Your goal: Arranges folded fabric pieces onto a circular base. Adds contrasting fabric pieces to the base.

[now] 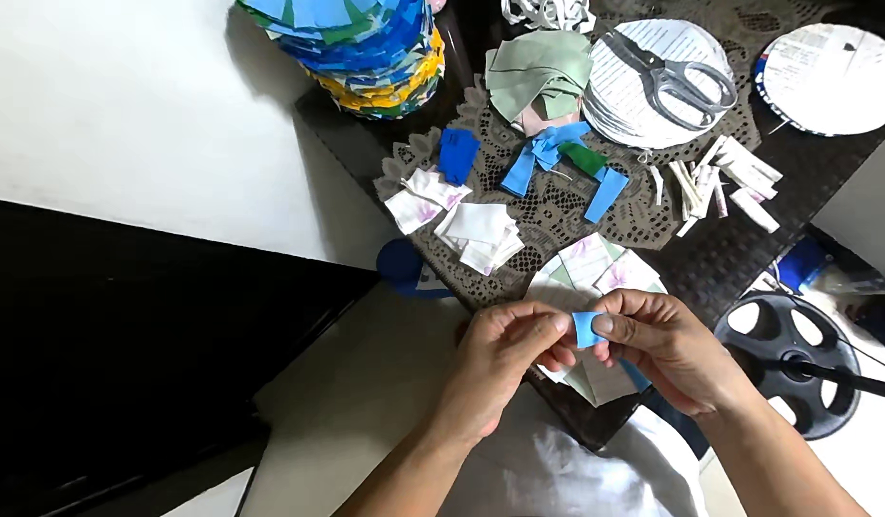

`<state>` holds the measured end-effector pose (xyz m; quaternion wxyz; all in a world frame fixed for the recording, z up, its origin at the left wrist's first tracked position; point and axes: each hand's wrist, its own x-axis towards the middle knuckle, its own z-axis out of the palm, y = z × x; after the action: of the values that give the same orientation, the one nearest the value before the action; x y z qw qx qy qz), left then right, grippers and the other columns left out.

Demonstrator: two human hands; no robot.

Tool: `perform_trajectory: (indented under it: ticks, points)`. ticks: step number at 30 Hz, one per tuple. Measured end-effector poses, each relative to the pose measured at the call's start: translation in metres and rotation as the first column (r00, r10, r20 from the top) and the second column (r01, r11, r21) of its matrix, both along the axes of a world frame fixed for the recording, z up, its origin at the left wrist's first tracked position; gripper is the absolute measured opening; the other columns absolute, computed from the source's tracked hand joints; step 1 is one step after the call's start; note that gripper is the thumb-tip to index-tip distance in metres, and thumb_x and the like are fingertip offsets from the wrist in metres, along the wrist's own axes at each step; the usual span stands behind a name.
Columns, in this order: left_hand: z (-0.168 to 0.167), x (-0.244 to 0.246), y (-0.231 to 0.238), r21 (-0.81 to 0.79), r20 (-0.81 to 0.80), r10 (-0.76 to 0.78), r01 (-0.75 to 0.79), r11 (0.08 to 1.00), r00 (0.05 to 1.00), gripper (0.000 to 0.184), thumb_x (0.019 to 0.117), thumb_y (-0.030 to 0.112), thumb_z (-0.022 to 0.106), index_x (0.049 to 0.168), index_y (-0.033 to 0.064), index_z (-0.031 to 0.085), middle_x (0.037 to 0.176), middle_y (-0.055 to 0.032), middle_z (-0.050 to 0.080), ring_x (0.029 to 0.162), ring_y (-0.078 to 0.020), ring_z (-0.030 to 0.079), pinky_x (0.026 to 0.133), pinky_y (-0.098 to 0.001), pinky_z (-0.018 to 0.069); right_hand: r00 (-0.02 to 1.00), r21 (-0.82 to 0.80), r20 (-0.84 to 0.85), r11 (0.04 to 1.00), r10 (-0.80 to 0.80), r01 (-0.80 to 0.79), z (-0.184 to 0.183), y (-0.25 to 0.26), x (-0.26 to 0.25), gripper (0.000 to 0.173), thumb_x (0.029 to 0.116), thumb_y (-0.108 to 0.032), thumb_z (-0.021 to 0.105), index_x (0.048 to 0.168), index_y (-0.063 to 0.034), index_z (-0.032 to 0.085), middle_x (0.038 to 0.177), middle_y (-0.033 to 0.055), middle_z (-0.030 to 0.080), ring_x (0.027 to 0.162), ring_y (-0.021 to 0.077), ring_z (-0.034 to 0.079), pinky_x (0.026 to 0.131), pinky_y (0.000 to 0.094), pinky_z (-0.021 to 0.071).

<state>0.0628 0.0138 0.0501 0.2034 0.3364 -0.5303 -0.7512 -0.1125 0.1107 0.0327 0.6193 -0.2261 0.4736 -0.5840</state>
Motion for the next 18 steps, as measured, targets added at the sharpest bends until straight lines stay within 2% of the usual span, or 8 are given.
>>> perform_trajectory:
  ticks: [2,4,6,9,12,18]
  points:
    - [-0.001,0.001,-0.004,-0.120,0.038,-0.020,0.024,0.992,0.999,0.012,0.0973,0.005,0.059,0.093,0.0064,0.070,0.080,0.0048,0.071,0.074,-0.0034,0.069,0.070,-0.0190,0.0589,0.990,-0.002,-0.139,1.000,-0.016,0.015,0.006,-0.004,0.002,0.015,0.0955,-0.002,0.062,0.088,-0.0077,0.074,0.074,-0.0038,0.072,0.068,0.0021,0.068,0.066,0.0179,0.0582]
    - [0.000,0.003,-0.010,-0.278,0.097,-0.016,0.043,0.960,0.995,0.007,0.0929,0.005,0.066,0.089,0.0081,0.071,0.077,0.0065,0.070,0.072,-0.0007,0.067,0.068,-0.0170,0.0573,0.929,-0.063,-0.370,0.998,-0.029,0.006,0.011,-0.011,0.003,0.011,0.0933,-0.003,0.067,0.088,-0.0084,0.074,0.073,-0.0056,0.071,0.068,0.0006,0.067,0.066,0.0169,0.0574]
    - [0.005,0.005,-0.021,-0.426,0.149,0.003,0.062,0.903,0.989,0.005,0.0907,0.007,0.069,0.088,0.0103,0.071,0.075,0.0077,0.068,0.069,0.0005,0.065,0.065,-0.0162,0.0557,0.818,-0.140,-0.574,0.989,-0.049,-0.039,0.020,-0.021,0.003,0.006,0.0921,-0.005,0.070,0.090,-0.0090,0.074,0.074,-0.0064,0.070,0.066,-0.0003,0.066,0.063,0.0161,0.0564]
    - [0.013,0.010,-0.034,-0.557,0.218,0.047,0.085,0.826,0.975,0.005,0.0932,0.011,0.068,0.090,0.0115,0.072,0.074,0.0076,0.066,0.065,0.0004,0.062,0.058,-0.0148,0.0522,0.636,-0.157,-0.770,0.983,-0.063,-0.093,0.036,-0.034,0.008,0.003,0.0922,-0.007,0.071,0.093,-0.0107,0.072,0.075,-0.0056,0.070,0.063,-0.0001,0.064,0.056,0.0155,0.0545]
    - [0.010,0.018,-0.035,-0.580,0.280,0.079,0.103,0.808,0.957,0.006,0.0945,0.012,0.067,0.089,0.0124,0.071,0.072,0.0070,0.065,0.063,0.0002,0.061,0.056,-0.0150,0.0503,0.513,-0.114,-0.857,0.986,-0.038,-0.118,0.036,-0.039,0.016,0.005,0.0910,-0.008,0.071,0.093,-0.0126,0.072,0.074,-0.0061,0.068,0.060,-0.0007,0.063,0.053,0.0156,0.0528]
    - [-0.022,0.034,-0.009,-0.479,0.296,0.059,0.095,0.873,0.953,0.012,0.0949,0.016,0.064,0.086,0.0117,0.071,0.073,0.0091,0.066,0.066,0.0054,0.060,0.060,-0.0116,0.0498,0.529,0.051,-0.838,0.984,0.135,-0.170,0.017,-0.026,0.021,0.005,0.0921,-0.011,0.070,0.091,-0.0138,0.074,0.074,-0.0071,0.070,0.065,-0.0024,0.065,0.060,0.0145,0.0552]
